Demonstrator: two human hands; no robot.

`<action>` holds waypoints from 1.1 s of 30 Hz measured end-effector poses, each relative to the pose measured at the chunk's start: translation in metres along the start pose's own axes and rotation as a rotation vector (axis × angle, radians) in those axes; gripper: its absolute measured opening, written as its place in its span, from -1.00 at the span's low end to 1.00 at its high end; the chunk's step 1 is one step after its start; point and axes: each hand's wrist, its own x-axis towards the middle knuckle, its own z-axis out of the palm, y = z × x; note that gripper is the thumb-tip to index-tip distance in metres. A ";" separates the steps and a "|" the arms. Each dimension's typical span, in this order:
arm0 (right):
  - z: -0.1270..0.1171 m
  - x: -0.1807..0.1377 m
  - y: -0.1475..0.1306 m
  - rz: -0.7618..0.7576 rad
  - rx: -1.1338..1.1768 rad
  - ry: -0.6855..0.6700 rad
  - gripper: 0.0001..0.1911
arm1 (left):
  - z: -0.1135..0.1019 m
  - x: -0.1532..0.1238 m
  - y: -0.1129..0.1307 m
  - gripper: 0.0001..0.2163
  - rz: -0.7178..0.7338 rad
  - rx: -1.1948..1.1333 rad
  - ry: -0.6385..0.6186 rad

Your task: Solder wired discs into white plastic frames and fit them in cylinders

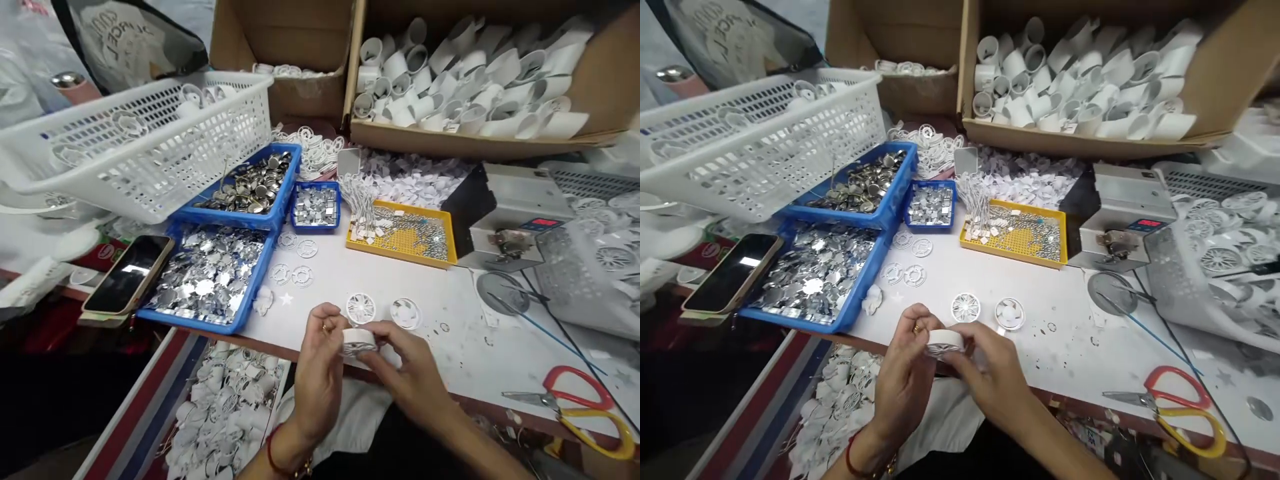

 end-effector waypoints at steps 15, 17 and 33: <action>-0.077 -0.048 0.033 -0.049 -0.181 -0.094 -0.19 | 0.038 0.011 -0.037 -0.80 -0.548 0.125 -0.285; -0.083 -0.045 0.034 -0.107 -0.196 -0.143 -0.30 | 0.039 0.010 -0.039 -0.81 -0.571 0.140 -0.314; -0.085 0.009 0.054 -0.180 -0.533 0.138 -0.57 | 0.043 0.074 -0.054 -0.58 0.584 1.762 -0.345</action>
